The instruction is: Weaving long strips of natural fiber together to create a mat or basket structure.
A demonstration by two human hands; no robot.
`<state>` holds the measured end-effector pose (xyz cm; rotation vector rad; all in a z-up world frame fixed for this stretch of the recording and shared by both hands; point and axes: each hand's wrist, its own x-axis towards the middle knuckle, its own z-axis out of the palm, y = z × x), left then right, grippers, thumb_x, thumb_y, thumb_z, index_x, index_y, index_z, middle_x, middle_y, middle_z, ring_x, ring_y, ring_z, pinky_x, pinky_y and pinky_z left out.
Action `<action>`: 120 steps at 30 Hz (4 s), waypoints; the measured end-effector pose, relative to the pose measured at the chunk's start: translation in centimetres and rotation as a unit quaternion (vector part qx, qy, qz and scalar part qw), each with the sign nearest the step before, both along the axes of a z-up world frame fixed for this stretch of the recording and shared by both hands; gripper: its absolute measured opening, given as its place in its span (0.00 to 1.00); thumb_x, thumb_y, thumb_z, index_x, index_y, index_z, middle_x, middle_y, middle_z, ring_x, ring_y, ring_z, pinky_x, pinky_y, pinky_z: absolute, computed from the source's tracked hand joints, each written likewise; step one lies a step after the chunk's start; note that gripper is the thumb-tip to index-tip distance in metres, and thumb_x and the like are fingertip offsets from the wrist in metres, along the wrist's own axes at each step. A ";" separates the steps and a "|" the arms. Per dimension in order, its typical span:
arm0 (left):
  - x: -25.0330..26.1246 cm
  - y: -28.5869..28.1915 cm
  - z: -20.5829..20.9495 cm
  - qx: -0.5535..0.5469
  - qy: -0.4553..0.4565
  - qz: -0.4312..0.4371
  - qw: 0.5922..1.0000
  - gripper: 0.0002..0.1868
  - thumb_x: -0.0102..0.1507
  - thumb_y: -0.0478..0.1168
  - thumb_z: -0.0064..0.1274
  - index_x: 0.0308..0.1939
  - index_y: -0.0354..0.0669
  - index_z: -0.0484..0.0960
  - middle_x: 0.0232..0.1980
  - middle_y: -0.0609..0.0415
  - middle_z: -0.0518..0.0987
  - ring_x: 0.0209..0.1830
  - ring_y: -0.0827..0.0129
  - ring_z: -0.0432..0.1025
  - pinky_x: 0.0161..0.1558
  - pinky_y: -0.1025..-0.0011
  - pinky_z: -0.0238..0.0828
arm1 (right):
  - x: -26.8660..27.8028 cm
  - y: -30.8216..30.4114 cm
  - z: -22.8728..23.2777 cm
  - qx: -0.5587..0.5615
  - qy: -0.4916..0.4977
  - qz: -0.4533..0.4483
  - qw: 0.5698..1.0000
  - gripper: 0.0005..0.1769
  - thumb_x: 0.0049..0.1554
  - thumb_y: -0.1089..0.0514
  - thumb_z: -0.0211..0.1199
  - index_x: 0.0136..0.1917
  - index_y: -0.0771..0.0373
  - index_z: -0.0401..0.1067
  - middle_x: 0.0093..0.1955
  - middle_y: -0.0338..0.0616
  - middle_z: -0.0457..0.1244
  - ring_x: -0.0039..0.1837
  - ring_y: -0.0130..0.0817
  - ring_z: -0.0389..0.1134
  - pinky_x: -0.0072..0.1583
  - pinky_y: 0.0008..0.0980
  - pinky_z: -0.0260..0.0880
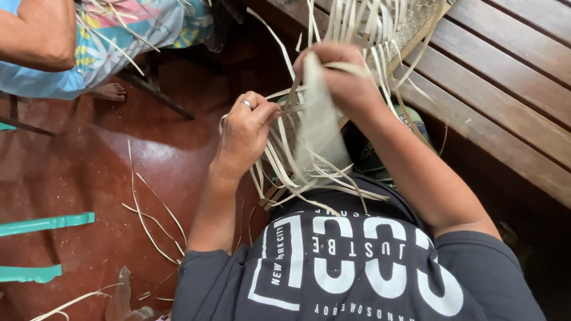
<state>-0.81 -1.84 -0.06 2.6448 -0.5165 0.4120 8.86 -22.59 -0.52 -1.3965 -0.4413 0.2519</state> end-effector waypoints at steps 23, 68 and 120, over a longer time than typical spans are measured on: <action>1.1 -1.8 2.8 -0.167 0.228 -0.144 0.948 0.05 0.66 0.36 0.57 0.35 0.42 0.83 0.32 0.54 0.76 0.33 0.62 0.74 0.42 0.68 0.72 | -9.1 -3.8 -17.6 0.018 0.353 -0.063 0.933 0.39 0.54 0.58 0.73 0.72 0.70 0.58 0.60 0.58 0.66 0.60 0.42 0.70 0.63 0.46 0.72; 0.0 -5.9 3.7 0.032 0.110 -0.237 0.965 0.14 0.68 0.36 0.51 0.26 0.45 0.76 0.29 0.59 0.67 0.18 0.71 0.64 0.21 0.75 0.62 | -7.6 -7.5 -1.4 -0.143 -0.163 -0.044 0.975 0.07 0.57 0.60 0.72 0.47 0.65 0.81 0.40 0.50 0.68 0.43 0.40 0.68 0.49 0.38 0.70; -0.9 -8.0 0.3 -0.092 -0.008 -0.104 0.990 0.06 0.62 0.30 0.54 0.38 0.46 0.77 0.30 0.56 0.74 0.31 0.59 0.74 0.36 0.66 0.74 | -8.5 -9.1 0.1 -0.188 -0.083 -0.029 0.978 0.11 0.54 0.62 0.73 0.51 0.64 0.80 0.40 0.47 0.71 0.42 0.34 0.72 0.47 0.35 0.72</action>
